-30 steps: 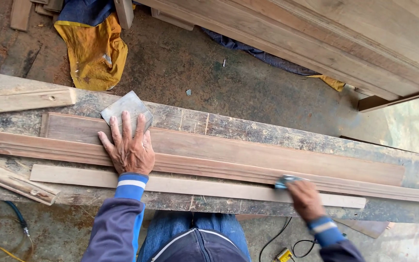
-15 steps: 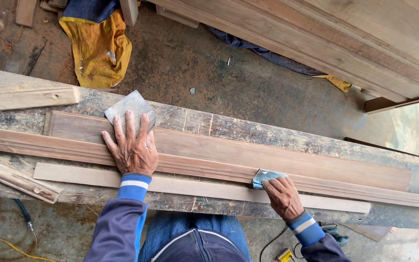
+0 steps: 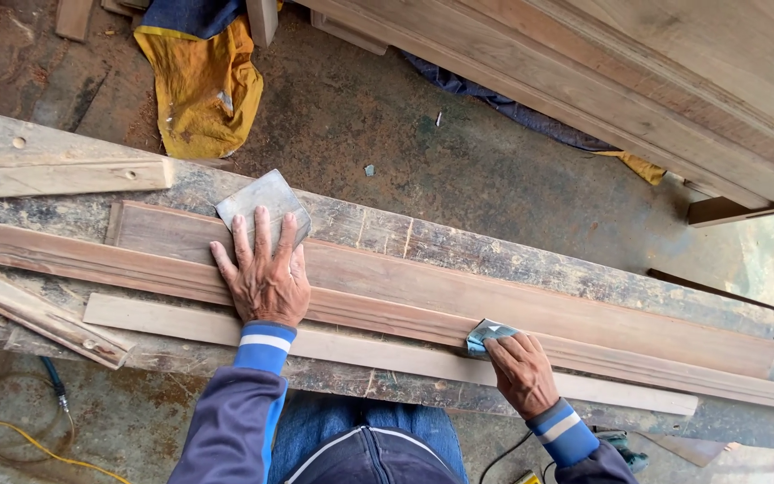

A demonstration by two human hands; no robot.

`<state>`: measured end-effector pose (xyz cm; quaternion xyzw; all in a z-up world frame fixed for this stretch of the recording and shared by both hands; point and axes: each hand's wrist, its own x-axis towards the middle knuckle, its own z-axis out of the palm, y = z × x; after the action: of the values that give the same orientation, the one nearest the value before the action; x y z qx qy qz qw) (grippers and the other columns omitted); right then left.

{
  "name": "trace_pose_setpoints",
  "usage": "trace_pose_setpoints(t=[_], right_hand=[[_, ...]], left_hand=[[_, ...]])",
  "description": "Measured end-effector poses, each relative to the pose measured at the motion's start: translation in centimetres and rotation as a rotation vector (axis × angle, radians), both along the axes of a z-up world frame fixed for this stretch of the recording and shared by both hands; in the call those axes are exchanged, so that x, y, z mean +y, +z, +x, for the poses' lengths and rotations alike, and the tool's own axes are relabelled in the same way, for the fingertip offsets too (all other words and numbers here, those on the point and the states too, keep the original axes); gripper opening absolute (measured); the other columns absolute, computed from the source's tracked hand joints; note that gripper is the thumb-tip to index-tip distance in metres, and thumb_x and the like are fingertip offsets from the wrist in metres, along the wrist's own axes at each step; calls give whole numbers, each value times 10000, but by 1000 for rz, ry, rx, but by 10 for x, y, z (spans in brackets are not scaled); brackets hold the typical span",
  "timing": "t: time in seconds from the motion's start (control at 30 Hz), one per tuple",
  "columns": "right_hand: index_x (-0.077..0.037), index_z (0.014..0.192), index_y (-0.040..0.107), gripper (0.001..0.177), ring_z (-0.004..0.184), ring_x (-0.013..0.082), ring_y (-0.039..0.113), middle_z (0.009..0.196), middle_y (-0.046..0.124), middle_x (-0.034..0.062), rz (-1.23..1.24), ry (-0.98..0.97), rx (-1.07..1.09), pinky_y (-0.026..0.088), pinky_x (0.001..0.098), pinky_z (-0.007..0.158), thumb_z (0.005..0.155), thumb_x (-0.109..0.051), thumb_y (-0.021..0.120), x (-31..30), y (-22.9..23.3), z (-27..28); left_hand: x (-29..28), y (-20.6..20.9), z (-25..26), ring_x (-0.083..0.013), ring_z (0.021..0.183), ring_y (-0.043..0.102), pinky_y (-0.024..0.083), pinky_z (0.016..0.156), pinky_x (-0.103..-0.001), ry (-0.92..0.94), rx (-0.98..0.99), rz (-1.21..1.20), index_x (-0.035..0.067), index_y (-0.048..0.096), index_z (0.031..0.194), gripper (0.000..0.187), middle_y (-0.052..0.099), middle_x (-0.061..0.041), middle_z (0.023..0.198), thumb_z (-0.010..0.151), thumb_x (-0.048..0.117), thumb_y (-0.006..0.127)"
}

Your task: Sanding a piece of wooden molding with a sanding block.

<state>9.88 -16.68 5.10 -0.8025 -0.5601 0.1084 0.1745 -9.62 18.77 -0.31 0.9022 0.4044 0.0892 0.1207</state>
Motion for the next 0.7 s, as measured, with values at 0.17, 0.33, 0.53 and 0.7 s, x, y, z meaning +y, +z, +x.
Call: trace_pose_setpoints(t=[0.17, 0.33, 0.53, 0.7], right_hand=[[-18, 1017, 681, 182, 813, 266, 582, 876, 622, 102, -14, -9, 21, 483, 404, 713, 835, -17, 672, -2, -28, -11], [-5, 1059, 680, 221, 862, 274, 577, 935, 628, 113, 26, 85, 61, 496, 399, 752, 844, -11, 626, 87, -28, -62], [-3, 1084, 695, 252, 864, 259, 609, 943, 656, 117, 15, 69, -5, 507, 393, 745, 835, -18, 660, 14, -35, -21], [-12, 1046, 684, 190, 855, 268, 636, 887, 653, 109, -33, -31, -64, 530, 406, 804, 858, -35, 668, -16, -37, -12]], left_hand=[[-1, 1, 0, -437, 1531, 291, 147, 1202, -718, -4, 3, -12, 228, 562, 1515, 530, 403, -149, 1650, 995, 317, 610], [-2, 0, -2, -433, 1534, 290, 147, 1201, -719, -12, 1, -10, 229, 555, 1511, 522, 395, -151, 1651, 1000, 322, 607], [0, 1, -1, -428, 1530, 295, 150, 1199, -720, -17, 13, -4, 223, 552, 1514, 527, 397, -148, 1648, 1000, 325, 605], [0, -2, -1, -425, 1527, 296, 148, 1199, -718, -5, 28, -21, 228, 561, 1504, 517, 397, -144, 1645, 1000, 331, 607]])
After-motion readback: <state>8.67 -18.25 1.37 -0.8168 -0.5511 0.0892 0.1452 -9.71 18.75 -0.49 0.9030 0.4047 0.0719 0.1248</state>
